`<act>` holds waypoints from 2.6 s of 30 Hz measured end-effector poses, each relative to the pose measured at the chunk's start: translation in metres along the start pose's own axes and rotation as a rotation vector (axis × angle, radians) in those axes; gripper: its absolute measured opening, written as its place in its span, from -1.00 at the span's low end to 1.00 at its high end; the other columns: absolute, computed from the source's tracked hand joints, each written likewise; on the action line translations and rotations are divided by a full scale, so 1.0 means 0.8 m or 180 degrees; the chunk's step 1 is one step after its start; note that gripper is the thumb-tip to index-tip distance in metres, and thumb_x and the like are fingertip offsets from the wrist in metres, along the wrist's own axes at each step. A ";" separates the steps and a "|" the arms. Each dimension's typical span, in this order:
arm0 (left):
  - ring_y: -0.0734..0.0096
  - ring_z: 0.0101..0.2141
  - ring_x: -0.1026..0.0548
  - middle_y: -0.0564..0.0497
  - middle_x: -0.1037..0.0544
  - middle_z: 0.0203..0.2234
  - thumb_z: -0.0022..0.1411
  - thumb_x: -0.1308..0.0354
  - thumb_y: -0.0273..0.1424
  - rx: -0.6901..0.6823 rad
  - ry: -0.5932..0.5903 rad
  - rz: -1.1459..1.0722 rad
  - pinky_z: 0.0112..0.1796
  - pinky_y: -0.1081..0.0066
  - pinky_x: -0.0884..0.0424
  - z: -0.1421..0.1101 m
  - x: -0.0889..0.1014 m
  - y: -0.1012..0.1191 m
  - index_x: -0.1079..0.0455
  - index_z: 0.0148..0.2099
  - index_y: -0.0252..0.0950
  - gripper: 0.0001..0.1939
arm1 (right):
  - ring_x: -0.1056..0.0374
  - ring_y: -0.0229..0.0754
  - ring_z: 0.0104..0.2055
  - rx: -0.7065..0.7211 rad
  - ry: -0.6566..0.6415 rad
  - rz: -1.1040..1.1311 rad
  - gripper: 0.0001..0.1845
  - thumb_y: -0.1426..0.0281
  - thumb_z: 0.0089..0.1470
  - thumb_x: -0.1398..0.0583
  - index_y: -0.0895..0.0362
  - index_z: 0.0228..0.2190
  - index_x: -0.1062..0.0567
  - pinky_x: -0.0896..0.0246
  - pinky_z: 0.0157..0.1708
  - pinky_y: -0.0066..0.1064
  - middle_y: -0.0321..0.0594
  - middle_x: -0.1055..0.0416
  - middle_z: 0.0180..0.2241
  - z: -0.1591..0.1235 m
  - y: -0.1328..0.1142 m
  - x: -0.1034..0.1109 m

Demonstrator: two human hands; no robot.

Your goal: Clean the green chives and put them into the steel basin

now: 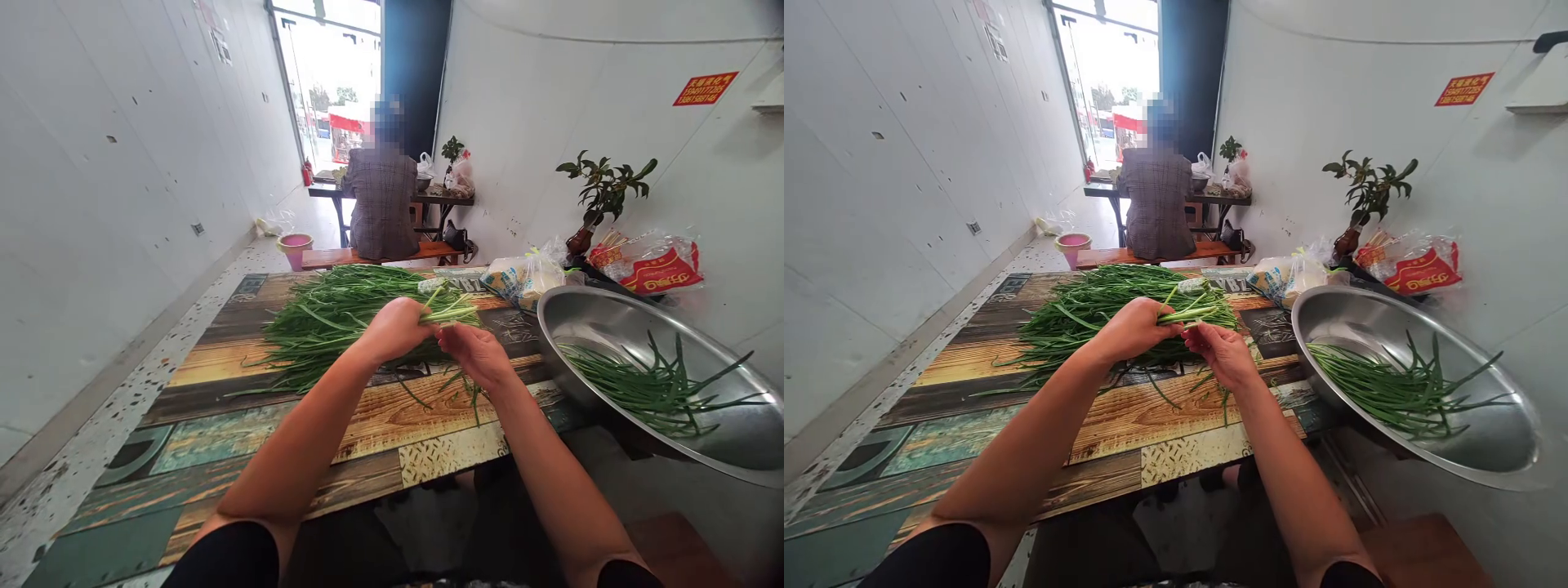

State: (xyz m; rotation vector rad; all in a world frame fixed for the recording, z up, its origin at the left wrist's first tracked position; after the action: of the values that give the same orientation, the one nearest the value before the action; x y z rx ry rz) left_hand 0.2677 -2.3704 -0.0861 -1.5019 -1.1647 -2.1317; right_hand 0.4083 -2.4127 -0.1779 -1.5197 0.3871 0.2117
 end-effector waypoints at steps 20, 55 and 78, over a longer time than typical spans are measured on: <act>0.47 -0.56 -0.24 0.04 -0.38 -0.63 0.16 -0.10 -0.25 -0.0028 -0.0194 0.0443 -0.50 0.43 -0.04 -0.002 -0.007 0.006 -0.47 -0.43 -0.33 -0.73 | -0.05 -0.35 -0.59 0.1304 0.1522 -0.1879 -0.58 0.06 -0.05 -0.21 0.14 -0.63 -0.38 0.04 -0.55 -0.47 -0.40 -0.22 -0.66 -0.006 -0.023 0.084; 0.41 -0.42 -0.34 0.02 -0.46 -0.46 0.24 -0.06 -0.28 0.0345 0.1053 -0.0071 -0.37 0.45 -0.13 -0.008 0.038 -0.011 -0.41 -0.29 -0.31 -0.79 | -0.32 -0.10 -0.14 0.2616 0.0595 -0.4113 -0.82 0.35 0.13 -0.13 0.10 -0.35 -0.55 -0.17 -0.06 -0.24 -0.16 -0.47 -0.28 0.018 -0.095 0.020; 0.53 -0.55 -0.19 0.14 -0.30 -0.66 0.12 -0.06 -0.23 -0.0083 -0.0211 -0.0805 -0.46 0.48 -0.08 0.002 -0.009 -0.008 -0.45 -0.44 -0.36 -0.70 | -0.39 -0.23 -0.38 0.1736 0.0912 -0.2177 -0.78 0.26 -0.01 -0.24 0.14 -0.35 -0.54 -0.31 -0.33 -0.40 -0.21 -0.51 -0.36 -0.008 -0.069 0.023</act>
State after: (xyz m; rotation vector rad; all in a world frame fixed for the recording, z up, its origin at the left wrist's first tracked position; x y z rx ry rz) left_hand 0.2678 -2.3667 -0.0946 -1.5171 -1.4230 -2.2795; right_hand 0.4453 -2.4239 -0.1337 -1.0606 0.1125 -0.6118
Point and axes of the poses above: each hand's wrist, its own z-axis towards the middle knuckle, its own x-axis out of the back of the hand, y = z × x, the point moved 4 cm from there along z, towards the middle knuckle
